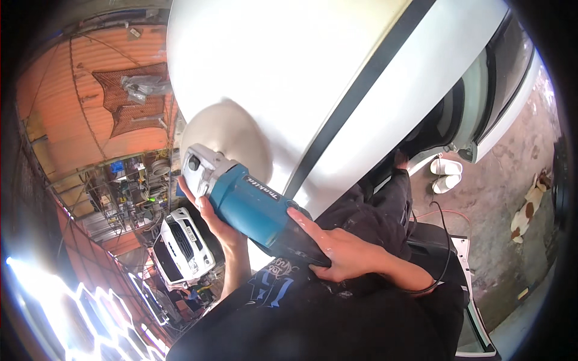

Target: The person points to spots on the white roof of a car and then polishes the surface using a power buffer, moving the tool across the panel.

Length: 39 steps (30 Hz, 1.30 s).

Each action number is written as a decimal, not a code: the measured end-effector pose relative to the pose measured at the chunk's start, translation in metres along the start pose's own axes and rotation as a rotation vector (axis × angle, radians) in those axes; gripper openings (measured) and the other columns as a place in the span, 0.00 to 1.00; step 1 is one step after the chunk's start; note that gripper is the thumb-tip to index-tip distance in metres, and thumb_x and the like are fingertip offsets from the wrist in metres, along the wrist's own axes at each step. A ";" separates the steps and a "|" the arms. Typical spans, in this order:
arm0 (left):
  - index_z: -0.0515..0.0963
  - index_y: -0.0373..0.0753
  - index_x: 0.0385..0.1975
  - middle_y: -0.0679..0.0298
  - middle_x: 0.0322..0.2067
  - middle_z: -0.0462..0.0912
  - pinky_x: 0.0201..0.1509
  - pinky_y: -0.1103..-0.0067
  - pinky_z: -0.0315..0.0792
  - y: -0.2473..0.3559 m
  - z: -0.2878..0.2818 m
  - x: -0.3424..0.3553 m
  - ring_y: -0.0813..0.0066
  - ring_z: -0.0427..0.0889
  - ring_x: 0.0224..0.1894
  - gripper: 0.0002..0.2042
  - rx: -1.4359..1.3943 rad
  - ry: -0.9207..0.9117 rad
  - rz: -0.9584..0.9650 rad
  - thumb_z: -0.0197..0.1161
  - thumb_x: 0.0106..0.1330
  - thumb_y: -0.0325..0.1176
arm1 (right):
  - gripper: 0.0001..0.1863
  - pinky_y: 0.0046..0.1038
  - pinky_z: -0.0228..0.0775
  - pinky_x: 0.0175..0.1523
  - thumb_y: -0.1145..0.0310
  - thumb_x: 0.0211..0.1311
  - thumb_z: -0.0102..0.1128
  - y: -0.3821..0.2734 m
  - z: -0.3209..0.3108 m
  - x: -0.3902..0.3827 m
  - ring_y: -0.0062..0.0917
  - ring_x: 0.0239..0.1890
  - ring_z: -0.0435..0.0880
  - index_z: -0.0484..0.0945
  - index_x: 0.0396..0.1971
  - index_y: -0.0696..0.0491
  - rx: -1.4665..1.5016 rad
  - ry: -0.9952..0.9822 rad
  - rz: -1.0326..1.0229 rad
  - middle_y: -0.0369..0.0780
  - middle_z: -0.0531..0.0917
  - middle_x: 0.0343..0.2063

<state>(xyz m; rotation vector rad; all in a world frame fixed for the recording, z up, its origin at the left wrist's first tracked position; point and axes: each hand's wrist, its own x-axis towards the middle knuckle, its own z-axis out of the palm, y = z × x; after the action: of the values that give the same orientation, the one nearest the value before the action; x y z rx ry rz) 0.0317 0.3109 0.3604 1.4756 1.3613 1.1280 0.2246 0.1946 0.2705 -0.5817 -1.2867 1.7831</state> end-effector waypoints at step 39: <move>0.29 0.47 0.77 0.47 0.69 0.58 0.64 0.68 0.71 0.011 0.068 0.038 0.60 0.72 0.63 0.45 -0.382 -0.282 -0.057 0.54 0.73 0.54 | 0.61 0.34 0.77 0.49 0.77 0.49 0.65 -0.112 0.020 -0.027 0.38 0.44 0.83 0.30 0.76 0.53 -0.289 0.516 0.206 0.54 0.70 0.61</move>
<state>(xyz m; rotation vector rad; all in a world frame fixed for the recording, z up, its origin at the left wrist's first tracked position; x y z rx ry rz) 0.1008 0.3486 0.3558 1.2515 0.9286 1.0308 0.2641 0.1750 0.3785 -1.2835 -1.1495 1.4696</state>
